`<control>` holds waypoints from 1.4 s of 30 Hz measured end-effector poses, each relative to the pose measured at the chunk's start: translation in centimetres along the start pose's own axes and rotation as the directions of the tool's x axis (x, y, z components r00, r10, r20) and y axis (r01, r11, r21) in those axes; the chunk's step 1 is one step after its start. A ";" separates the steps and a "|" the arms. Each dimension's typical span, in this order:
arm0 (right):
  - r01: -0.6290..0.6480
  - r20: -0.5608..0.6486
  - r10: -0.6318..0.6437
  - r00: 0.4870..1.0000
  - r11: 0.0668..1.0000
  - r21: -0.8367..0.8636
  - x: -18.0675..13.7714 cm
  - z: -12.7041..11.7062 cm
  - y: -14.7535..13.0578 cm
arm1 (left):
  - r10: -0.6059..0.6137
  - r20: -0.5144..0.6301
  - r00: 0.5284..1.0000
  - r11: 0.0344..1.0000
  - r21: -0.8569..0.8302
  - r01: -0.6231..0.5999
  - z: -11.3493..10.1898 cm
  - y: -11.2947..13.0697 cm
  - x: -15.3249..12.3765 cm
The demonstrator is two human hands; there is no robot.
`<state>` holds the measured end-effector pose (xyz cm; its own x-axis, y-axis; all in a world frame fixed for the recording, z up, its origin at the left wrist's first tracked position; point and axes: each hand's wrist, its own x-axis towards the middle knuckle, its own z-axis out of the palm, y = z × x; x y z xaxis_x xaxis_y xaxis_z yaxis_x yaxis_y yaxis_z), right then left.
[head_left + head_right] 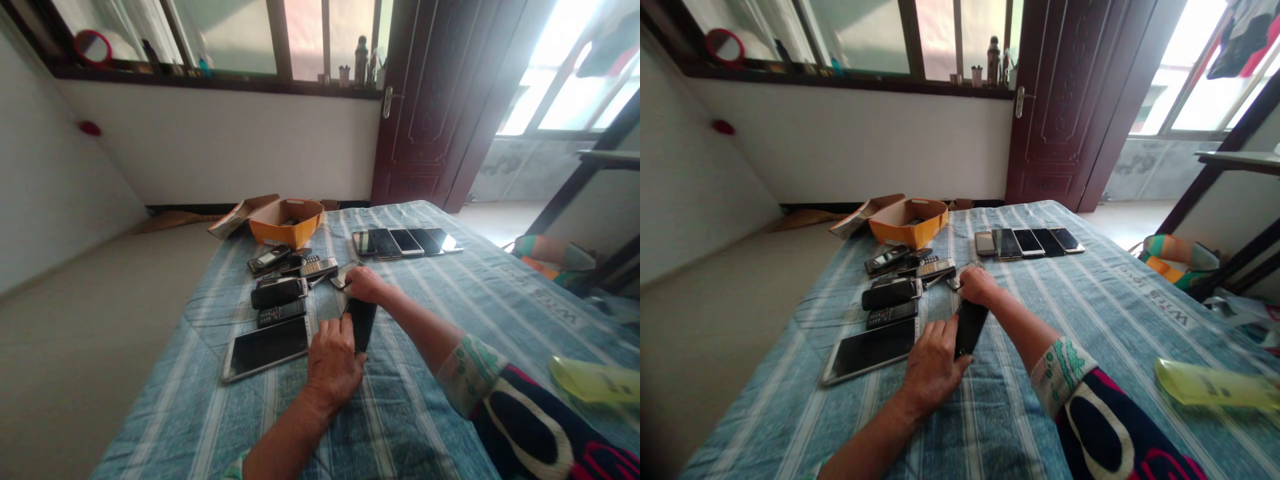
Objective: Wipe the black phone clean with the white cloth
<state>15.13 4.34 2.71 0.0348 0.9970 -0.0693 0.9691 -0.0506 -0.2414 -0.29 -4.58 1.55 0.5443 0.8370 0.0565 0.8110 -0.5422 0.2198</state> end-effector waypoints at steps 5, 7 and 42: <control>-0.073 -0.010 0.073 0.997 0.997 -0.014 -2.2 0.0 1.7 | -0.007 0.001 1.000 1.000 -0.019 0.007 0.0 0.1 0.0; -0.104 -0.013 0.104 0.995 0.994 -0.018 -3.0 0.0 2.3 | -0.010 -0.007 1.000 1.000 -0.022 0.009 -0.1 0.1 0.0; -0.206 -0.073 0.239 0.968 0.929 0.308 -6.2 0.4 -0.6 | 0.012 -0.193 0.981 0.998 0.071 0.002 1.4 0.3 -0.1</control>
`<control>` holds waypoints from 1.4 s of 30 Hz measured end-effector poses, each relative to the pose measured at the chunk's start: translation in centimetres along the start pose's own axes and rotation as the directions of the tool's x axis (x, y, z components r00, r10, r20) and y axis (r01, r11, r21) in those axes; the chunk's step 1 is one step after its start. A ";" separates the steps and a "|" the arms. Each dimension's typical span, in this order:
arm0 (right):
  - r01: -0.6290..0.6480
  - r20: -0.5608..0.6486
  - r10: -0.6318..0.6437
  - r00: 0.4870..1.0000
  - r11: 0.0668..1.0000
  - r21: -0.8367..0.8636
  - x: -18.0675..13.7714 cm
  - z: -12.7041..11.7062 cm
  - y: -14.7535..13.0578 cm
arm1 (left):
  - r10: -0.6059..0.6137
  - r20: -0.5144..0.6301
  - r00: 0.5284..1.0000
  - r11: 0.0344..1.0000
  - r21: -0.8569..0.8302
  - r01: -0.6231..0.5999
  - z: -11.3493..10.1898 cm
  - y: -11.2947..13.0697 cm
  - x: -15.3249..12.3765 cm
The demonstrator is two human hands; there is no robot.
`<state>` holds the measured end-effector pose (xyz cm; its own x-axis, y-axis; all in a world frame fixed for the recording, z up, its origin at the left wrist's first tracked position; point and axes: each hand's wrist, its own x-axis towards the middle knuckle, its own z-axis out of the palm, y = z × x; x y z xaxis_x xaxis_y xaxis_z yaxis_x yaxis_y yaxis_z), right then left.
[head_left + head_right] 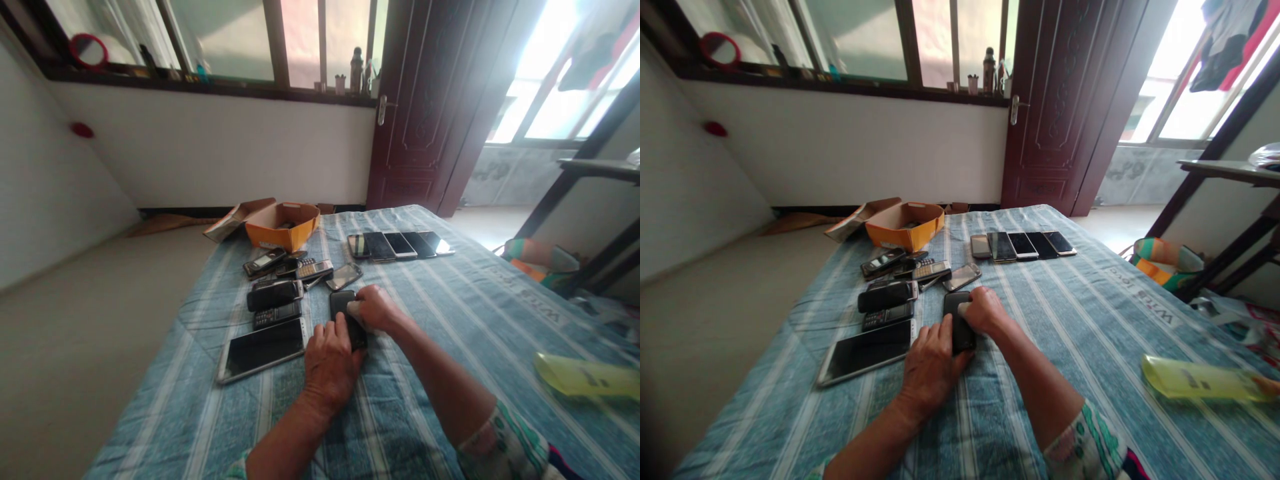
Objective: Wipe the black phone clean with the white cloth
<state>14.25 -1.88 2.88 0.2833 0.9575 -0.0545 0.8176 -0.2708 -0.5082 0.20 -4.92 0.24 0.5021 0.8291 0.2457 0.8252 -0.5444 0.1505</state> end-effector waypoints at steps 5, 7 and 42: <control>-0.027 -0.032 0.029 0.999 0.997 0.066 3.5 0.1 -0.5 | -0.028 -0.005 1.000 0.998 -0.052 0.028 0.3 -0.8 0.6; -0.041 -0.043 0.045 0.998 0.995 0.086 4.2 0.2 -0.6 | -0.027 -0.004 1.000 0.997 -0.068 0.027 0.4 -1.0 0.8; 0.003 -0.064 0.006 0.998 0.989 0.145 1.2 1.0 -0.3 | -0.041 0.033 0.999 0.987 -0.156 0.046 0.0 -1.0 0.7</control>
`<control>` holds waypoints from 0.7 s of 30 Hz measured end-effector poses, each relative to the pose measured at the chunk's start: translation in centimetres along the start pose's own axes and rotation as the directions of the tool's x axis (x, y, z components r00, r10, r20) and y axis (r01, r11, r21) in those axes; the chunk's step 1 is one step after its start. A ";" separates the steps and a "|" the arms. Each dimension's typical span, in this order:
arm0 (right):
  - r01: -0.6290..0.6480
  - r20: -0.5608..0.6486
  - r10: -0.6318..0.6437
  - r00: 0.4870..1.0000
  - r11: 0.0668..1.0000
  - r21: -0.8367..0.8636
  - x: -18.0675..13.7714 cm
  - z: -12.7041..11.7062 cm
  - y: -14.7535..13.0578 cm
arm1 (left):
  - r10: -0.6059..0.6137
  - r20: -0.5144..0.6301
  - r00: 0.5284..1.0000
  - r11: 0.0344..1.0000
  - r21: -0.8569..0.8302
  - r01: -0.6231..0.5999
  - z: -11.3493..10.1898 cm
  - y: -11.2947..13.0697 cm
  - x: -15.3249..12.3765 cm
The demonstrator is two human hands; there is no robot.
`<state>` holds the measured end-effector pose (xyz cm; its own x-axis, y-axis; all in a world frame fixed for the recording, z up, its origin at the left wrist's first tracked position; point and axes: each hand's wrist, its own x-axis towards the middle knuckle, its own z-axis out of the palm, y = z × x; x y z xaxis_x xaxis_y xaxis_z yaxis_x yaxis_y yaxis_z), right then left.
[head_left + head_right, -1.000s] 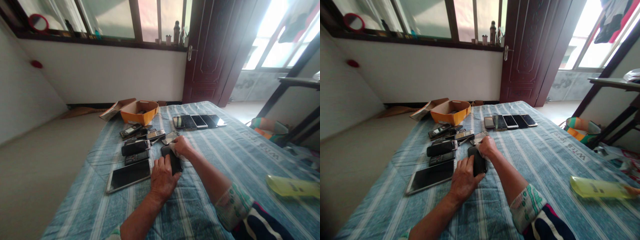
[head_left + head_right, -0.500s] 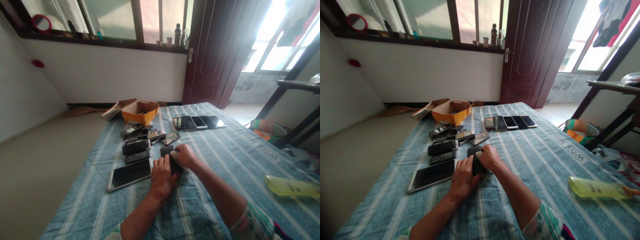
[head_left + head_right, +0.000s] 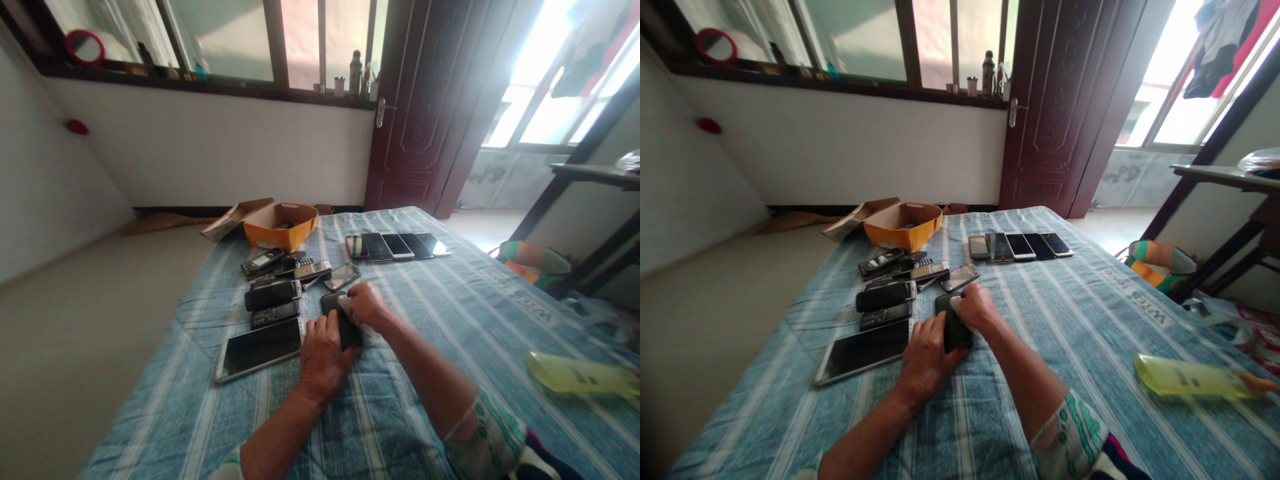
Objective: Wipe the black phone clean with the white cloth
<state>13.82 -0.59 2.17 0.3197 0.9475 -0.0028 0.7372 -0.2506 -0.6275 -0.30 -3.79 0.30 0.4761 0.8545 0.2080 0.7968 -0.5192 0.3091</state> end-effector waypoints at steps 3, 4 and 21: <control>0.021 0.005 -0.022 1.000 0.999 0.033 -1.7 -0.2 0.6 | 0.029 -0.011 1.000 1.000 0.001 -0.029 0.3 -0.4 -0.1; 0.031 0.004 -0.031 1.000 0.999 0.042 -2.4 -0.1 0.7 | 0.033 -0.025 0.999 0.999 -0.002 -0.034 0.5 -0.6 -0.1; 0.548 -0.029 -0.548 0.836 0.837 -0.014 0.2 4.4 2.4 | 0.029 -0.109 0.994 0.995 -0.093 -0.039 1.5 -1.2 -0.2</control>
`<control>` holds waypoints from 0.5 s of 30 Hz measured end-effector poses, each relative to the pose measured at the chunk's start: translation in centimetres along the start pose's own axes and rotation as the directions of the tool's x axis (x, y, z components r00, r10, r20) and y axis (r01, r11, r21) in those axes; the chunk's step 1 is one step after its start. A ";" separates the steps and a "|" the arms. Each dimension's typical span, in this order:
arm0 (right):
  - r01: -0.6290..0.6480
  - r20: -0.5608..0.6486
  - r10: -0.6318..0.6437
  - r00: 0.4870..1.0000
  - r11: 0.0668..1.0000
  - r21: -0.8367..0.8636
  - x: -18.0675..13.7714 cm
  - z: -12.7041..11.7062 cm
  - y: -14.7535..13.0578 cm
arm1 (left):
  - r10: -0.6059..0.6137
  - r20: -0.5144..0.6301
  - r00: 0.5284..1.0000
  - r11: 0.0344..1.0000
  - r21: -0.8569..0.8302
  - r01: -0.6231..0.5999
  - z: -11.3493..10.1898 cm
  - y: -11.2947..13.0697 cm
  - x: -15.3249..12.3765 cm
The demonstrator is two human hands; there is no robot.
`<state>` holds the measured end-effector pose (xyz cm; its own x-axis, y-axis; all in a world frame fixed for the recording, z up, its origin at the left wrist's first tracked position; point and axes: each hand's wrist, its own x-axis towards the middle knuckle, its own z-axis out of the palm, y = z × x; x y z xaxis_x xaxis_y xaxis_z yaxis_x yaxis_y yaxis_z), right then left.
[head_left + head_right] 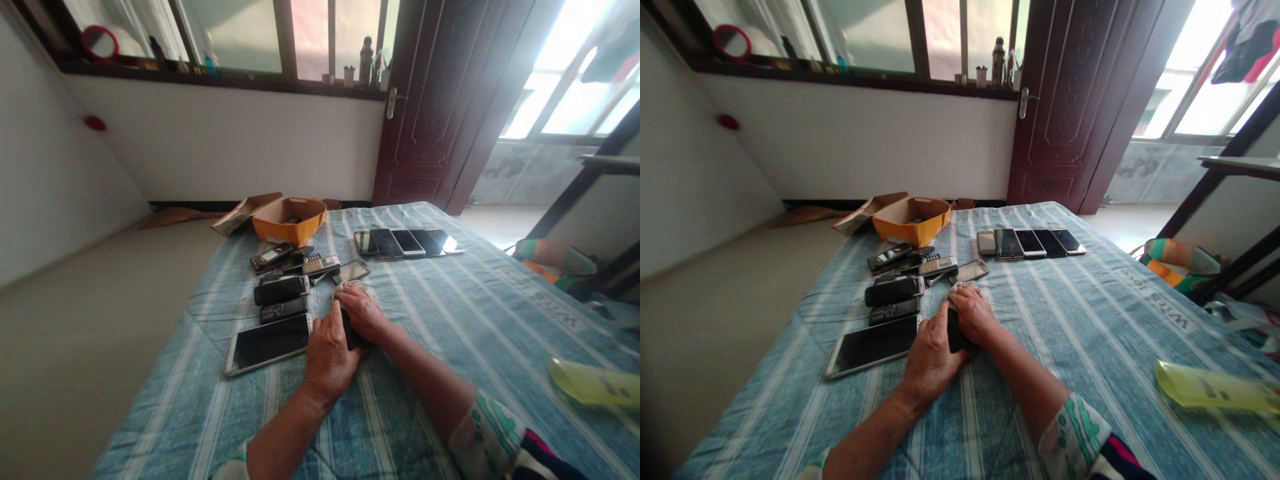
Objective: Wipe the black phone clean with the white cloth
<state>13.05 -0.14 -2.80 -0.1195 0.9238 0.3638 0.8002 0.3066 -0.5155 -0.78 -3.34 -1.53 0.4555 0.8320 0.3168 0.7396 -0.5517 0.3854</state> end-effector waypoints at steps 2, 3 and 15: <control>-0.017 0.009 0.017 1.000 1.000 -0.015 0.4 0.1 0.1 | -0.001 -0.003 1.000 1.000 0.000 0.001 -0.1 0.0 0.0; -0.022 0.005 0.022 1.000 1.000 -0.018 0.3 0.2 0.0 | -0.002 -0.007 1.000 1.000 -0.002 0.002 -0.2 0.0 0.0; 0.020 0.038 -0.018 0.999 0.999 -0.045 -0.3 0.2 -0.6 | 0.013 -0.013 1.000 1.000 0.008 -0.013 -0.2 0.0 0.0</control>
<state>12.49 -0.51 -2.77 -0.1559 0.9261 0.3435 0.8232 0.3140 -0.4730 -0.91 -3.30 -1.32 0.4591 0.8237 0.3328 0.7375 -0.5622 0.3742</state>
